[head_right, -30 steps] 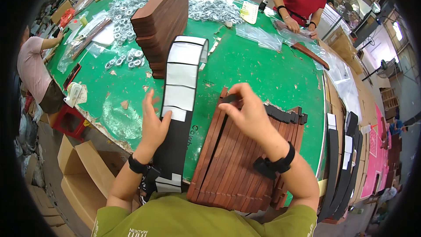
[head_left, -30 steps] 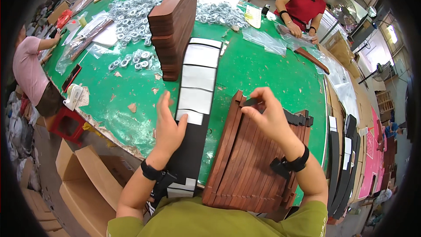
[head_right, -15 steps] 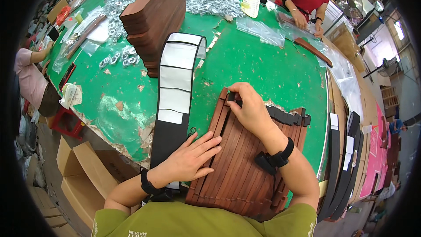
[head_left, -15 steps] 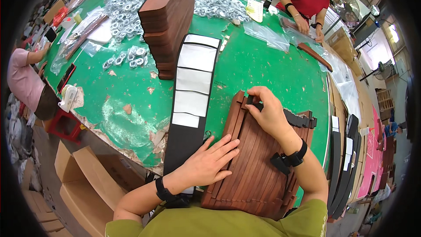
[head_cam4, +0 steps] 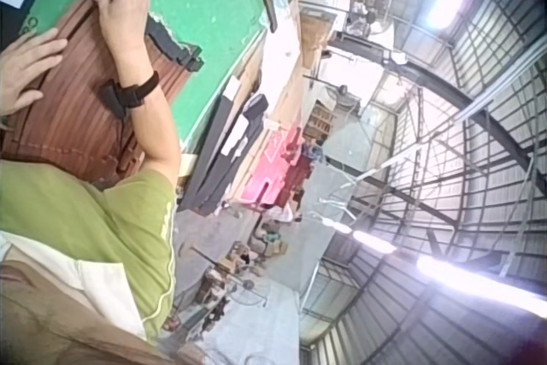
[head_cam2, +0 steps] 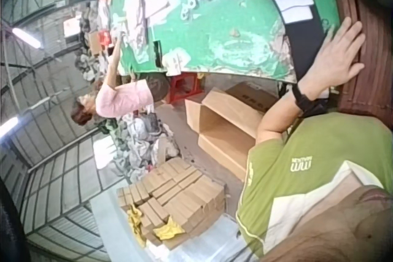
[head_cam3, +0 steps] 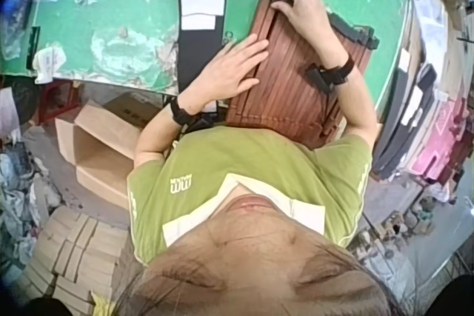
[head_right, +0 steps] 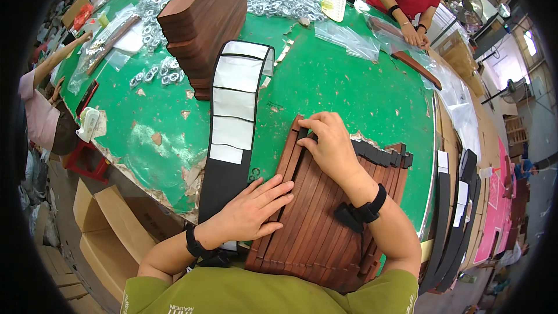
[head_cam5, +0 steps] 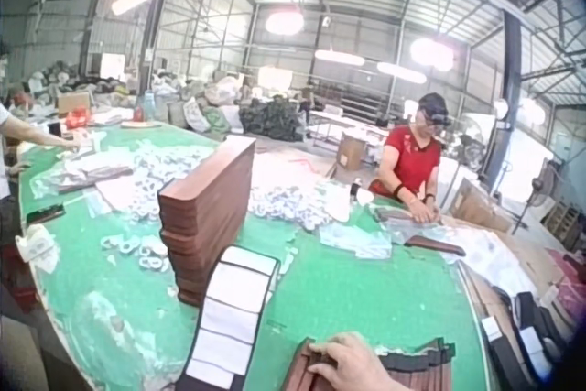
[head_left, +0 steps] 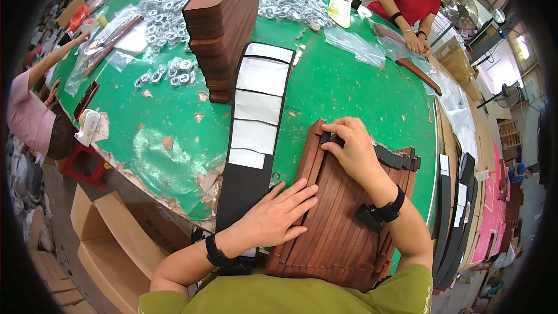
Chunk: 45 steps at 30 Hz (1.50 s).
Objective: Assembling a wooden slat panel by applying adhesive strips and framing pieces at a workbench.
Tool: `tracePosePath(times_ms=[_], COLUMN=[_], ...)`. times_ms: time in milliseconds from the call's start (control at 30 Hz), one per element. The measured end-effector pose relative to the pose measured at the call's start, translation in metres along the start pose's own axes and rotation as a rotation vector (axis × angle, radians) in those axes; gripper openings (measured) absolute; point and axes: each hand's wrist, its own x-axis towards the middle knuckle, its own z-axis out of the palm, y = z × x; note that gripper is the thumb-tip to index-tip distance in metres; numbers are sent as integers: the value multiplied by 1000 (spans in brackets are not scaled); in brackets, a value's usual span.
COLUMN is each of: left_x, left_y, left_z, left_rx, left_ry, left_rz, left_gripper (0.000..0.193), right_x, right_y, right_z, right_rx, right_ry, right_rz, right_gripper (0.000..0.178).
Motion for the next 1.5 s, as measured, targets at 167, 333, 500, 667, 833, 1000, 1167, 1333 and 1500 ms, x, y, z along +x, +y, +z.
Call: tracePosePath(times_ms=[167,333,500,667,833,1000,1167,1333,1500], left_x=[0,0,0,1,1,1,1,4,2], left_y=[-1,-2,-2,-1,-2,-1,-2,-1,0], left_z=[0,2,1,2,2,2,4,3,3], left_rx=[-15,-25,-35,-47,-34,-27,-33,-60,-30], left_ry=[3,12,15,23,16,25,23,33,27], left_rz=[3,8,10,11,15,20,19,30,28], left_gripper=[65,65,65,65,65,65,64,67,68], right_x=[-2,-3,-2,-1,-3,-8,-9,-9,-7], right_y=[3,4,5,4,2,3,9,11,-6], right_z=[1,2,4,5,7,9,11,8,5], right_rx=[5,13,24,30,-5,33,55,-17,-468], right_ry=[5,2,3,9,6,24,28,3,-54], right_rz=[41,48,50,47,12,50,26,-14,-271], right_gripper=[40,40,40,38,47,54,46,44,48])
